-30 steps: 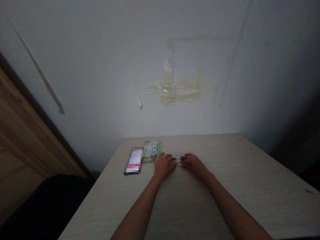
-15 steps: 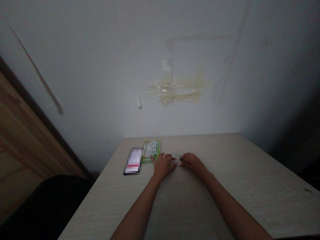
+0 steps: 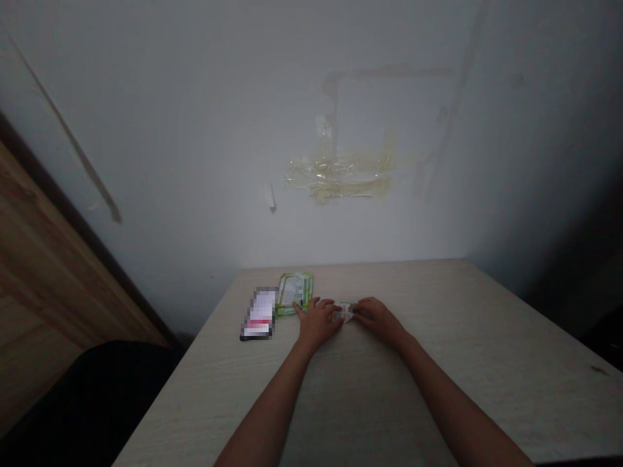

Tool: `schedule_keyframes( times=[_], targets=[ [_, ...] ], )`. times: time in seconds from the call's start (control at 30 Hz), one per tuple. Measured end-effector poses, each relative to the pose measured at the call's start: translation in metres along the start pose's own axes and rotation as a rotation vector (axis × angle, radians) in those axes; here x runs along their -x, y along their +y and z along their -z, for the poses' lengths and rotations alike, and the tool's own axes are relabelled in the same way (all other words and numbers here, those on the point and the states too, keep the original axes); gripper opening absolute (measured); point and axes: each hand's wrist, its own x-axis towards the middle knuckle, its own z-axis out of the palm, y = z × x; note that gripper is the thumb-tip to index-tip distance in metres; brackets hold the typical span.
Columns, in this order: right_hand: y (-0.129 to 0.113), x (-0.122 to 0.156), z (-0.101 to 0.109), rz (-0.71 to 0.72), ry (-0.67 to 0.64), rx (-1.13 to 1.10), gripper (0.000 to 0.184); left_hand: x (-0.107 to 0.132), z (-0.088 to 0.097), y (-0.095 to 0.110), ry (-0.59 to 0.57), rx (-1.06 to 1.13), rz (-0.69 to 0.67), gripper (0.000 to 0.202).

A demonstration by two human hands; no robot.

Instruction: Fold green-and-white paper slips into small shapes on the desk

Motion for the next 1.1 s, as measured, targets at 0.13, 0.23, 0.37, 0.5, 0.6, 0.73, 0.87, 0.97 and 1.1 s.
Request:
schedule_keyframes(
  times=[0.13,0.23,0.37,0.5,0.6,0.73,0.87,0.97,1.1],
  targets=[
    [0.002,0.000,-0.009,-0.064,0.064,0.009,0.022,0.000,0.000,0.000,0.004,0.001,-0.003,0.030],
    [0.004,-0.003,-0.014,-0.073,0.082,0.027,0.023,0.000,0.000,0.000,0.007,-0.004,0.001,0.030],
    [0.004,-0.007,-0.018,-0.078,0.079,0.074,0.021,0.000,0.002,0.001,-0.020,-0.037,0.015,0.031],
    [0.006,-0.010,-0.022,-0.098,0.079,0.101,0.019,0.000,0.002,0.001,-0.035,-0.049,0.012,0.030],
    [0.007,-0.011,-0.025,-0.121,0.078,0.121,0.018,-0.001,0.000,0.000,-0.016,-0.015,0.009,0.028],
    [0.006,-0.013,-0.027,-0.130,0.080,0.154,0.019,-0.001,-0.002,-0.001,0.004,0.005,0.003,0.031],
    [0.005,-0.013,-0.028,-0.141,0.092,0.164,0.020,-0.001,-0.001,0.001,0.006,-0.002,0.018,0.032],
    [0.006,-0.014,-0.030,-0.147,0.105,0.169,0.020,-0.001,0.000,0.003,0.002,-0.006,0.020,0.033],
    [0.009,-0.016,-0.033,-0.176,0.098,0.174,0.018,-0.001,-0.002,0.004,0.015,-0.008,0.030,0.032]
  ],
)
